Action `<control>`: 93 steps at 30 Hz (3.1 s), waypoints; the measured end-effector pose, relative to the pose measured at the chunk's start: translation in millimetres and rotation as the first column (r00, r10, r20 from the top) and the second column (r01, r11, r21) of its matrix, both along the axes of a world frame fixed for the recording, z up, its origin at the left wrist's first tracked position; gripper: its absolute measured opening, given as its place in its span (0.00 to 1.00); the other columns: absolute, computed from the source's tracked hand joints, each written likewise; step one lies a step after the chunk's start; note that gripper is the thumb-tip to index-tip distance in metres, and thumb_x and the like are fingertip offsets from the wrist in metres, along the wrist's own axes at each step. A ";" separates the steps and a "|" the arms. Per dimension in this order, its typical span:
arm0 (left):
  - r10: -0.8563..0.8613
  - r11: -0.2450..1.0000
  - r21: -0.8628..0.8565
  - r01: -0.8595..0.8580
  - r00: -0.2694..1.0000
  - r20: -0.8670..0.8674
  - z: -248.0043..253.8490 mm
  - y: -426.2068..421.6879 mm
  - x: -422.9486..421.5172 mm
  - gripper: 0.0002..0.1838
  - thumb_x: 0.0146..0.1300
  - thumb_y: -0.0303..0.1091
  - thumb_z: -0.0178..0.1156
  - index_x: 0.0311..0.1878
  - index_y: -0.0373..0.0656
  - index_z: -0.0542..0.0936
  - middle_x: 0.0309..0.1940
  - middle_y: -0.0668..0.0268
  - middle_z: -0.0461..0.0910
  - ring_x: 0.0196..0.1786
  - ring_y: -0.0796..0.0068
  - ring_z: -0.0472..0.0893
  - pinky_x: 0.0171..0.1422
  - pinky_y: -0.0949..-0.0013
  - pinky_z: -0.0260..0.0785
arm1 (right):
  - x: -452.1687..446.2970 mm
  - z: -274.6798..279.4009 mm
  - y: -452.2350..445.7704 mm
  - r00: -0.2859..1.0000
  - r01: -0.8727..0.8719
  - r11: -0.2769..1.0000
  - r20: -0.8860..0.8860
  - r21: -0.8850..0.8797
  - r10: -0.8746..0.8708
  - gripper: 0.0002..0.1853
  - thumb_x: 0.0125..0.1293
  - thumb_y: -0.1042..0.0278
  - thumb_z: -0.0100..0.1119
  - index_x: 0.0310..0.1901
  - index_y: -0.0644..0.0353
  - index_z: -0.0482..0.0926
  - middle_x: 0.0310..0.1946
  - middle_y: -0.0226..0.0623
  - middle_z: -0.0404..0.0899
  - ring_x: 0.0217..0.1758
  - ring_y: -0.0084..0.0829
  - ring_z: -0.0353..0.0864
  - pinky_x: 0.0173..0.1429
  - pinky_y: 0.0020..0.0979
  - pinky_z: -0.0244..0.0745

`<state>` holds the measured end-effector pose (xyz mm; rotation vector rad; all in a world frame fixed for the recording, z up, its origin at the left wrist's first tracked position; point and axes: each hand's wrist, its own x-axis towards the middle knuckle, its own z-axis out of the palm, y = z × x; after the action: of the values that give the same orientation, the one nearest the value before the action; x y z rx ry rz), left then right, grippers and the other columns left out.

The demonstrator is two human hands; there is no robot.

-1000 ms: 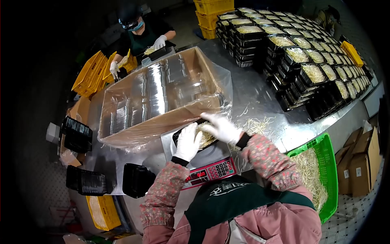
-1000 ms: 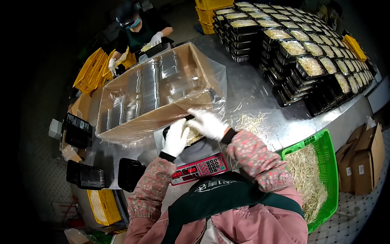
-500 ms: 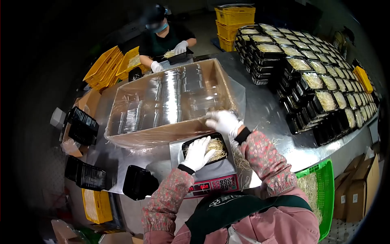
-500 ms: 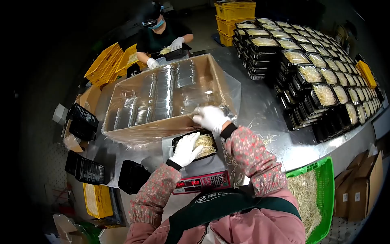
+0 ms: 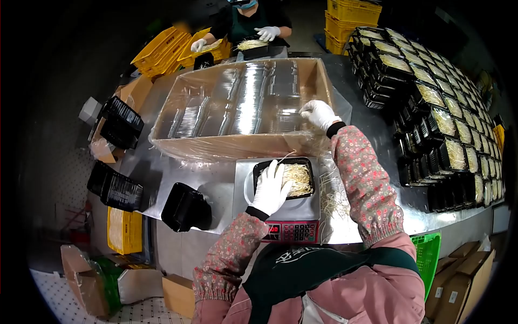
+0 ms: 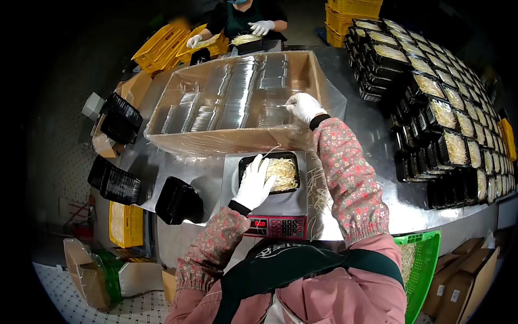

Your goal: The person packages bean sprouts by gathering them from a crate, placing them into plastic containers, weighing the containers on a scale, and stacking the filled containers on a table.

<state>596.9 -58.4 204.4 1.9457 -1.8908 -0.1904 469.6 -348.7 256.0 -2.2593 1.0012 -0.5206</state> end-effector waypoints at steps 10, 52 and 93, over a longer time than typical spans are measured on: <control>-0.192 0.909 -0.288 -0.300 0.311 -0.931 50.6 27.0 47.0 0.28 0.74 0.37 0.58 0.72 0.36 0.66 0.64 0.51 0.74 0.66 0.58 0.76 0.70 0.58 0.71 | -55.7 96.0 115.7 0.896 -0.039 0.783 0.326 -0.620 0.303 0.10 0.62 0.70 0.69 0.46 0.54 0.86 0.43 0.34 0.85 0.50 0.36 0.83 0.54 0.38 0.79; -0.237 0.748 0.099 -0.656 -0.404 -0.883 4.9 85.5 135.1 0.26 0.75 0.41 0.53 0.72 0.42 0.67 0.55 0.61 0.81 0.45 0.69 0.82 0.53 0.61 0.79 | 37.0 -3.9 230.6 0.963 -0.192 0.867 0.084 -0.460 0.258 0.23 0.59 0.67 0.63 0.58 0.54 0.81 0.61 0.47 0.77 0.67 0.50 0.72 0.68 0.48 0.68; -0.168 0.713 -0.192 -0.674 0.101 -0.981 119.9 127.6 102.9 0.36 0.69 0.25 0.55 0.79 0.42 0.57 0.42 0.70 0.77 0.36 0.83 0.77 0.35 0.81 0.69 | 75.9 27.1 243.1 0.709 -0.559 0.462 0.686 0.688 -0.163 0.31 0.78 0.51 0.47 0.76 0.57 0.61 0.50 0.40 0.83 0.46 0.25 0.84 0.49 0.29 0.80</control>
<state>699.8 69.1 324.3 1.0273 -0.4421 -0.4966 545.5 -105.6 283.1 -1.0342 0.3700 -0.4890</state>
